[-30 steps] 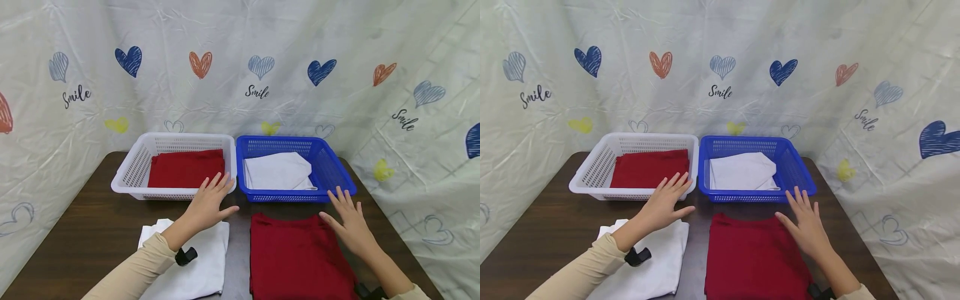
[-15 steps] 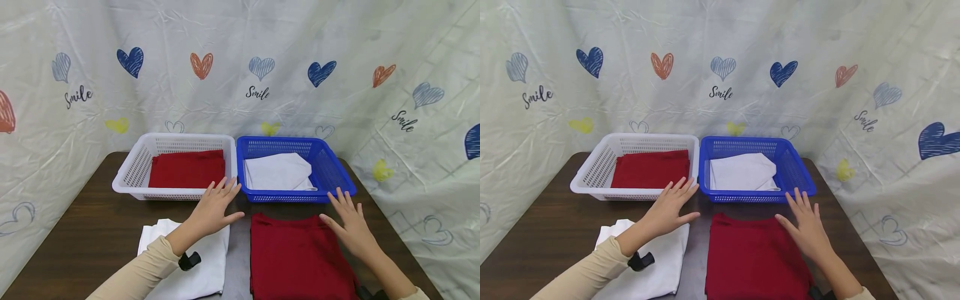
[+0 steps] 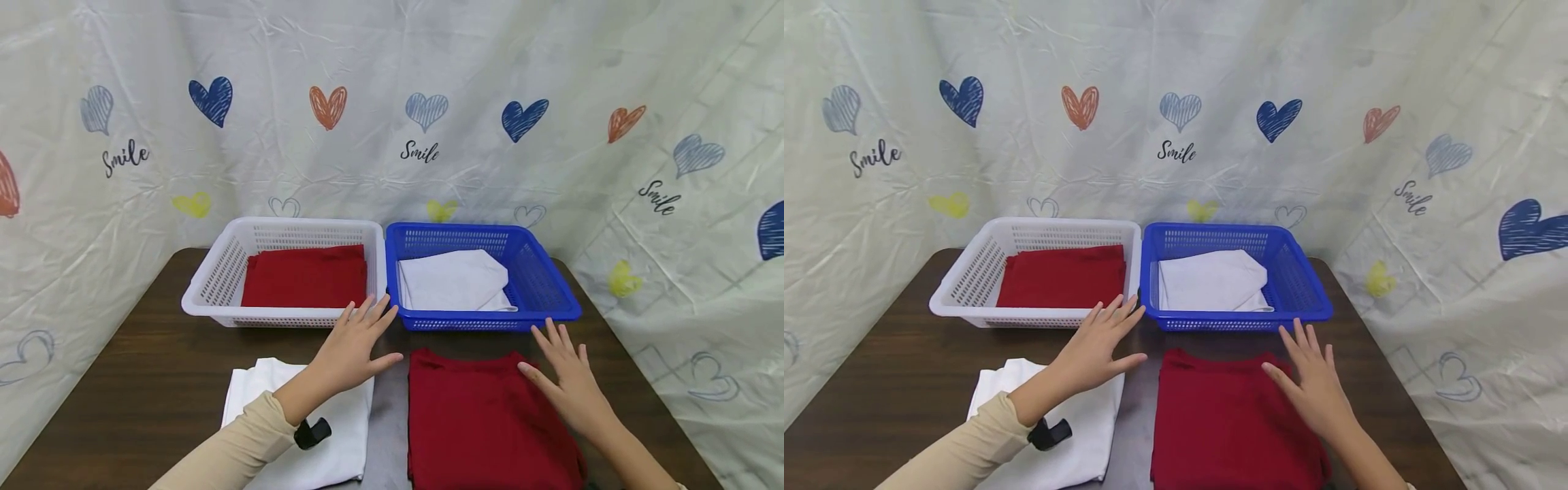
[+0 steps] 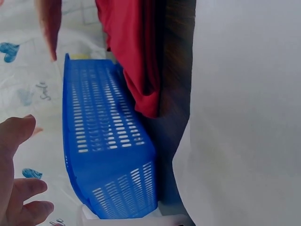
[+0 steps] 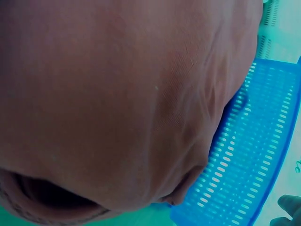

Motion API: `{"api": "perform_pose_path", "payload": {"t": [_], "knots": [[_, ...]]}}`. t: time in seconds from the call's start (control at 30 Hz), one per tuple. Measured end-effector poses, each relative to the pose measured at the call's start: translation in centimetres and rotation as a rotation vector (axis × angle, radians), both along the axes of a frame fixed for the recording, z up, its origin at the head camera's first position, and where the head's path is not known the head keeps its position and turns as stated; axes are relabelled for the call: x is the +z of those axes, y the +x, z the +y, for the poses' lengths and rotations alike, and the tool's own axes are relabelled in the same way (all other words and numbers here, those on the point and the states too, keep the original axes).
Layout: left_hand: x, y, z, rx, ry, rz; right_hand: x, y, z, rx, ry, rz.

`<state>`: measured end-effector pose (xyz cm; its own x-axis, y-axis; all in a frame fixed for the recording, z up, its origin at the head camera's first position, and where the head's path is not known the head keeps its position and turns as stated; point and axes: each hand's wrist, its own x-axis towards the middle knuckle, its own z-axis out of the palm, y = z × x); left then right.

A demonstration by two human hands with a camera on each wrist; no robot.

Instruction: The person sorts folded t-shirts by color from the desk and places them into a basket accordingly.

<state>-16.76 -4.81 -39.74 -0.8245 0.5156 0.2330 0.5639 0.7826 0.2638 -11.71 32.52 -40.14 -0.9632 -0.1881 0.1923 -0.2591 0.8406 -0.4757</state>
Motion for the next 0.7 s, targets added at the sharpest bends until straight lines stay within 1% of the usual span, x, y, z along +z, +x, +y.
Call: {"api": "perform_pose_path", "payload": {"t": [0.13, 0.27, 0.47, 0.57, 0.7], "knots": [[0.0, 0.2, 0.2, -0.014, 0.005, 0.018, -0.2, 0.3, -0.1, 0.0, -0.007, -0.016], [-0.2, 0.4, 0.3, -0.015, 0.005, 0.027, -0.3, 0.7, -0.3, 0.007, -0.024, -0.022], [-0.6, 0.8, 0.6, -0.005, 0.009, -0.012, -0.6, 0.9, -0.5, 0.008, -0.037, -0.02], [-0.6, 1.1, 0.8, -0.013, 0.013, -0.033, -0.9, 1.2, -0.4, 0.004, -0.045, -0.026], [-0.9, 1.3, 1.0, -0.034, 0.012, -0.031, -1.1, 1.5, -0.4, -0.012, -0.055, -0.051]]}}
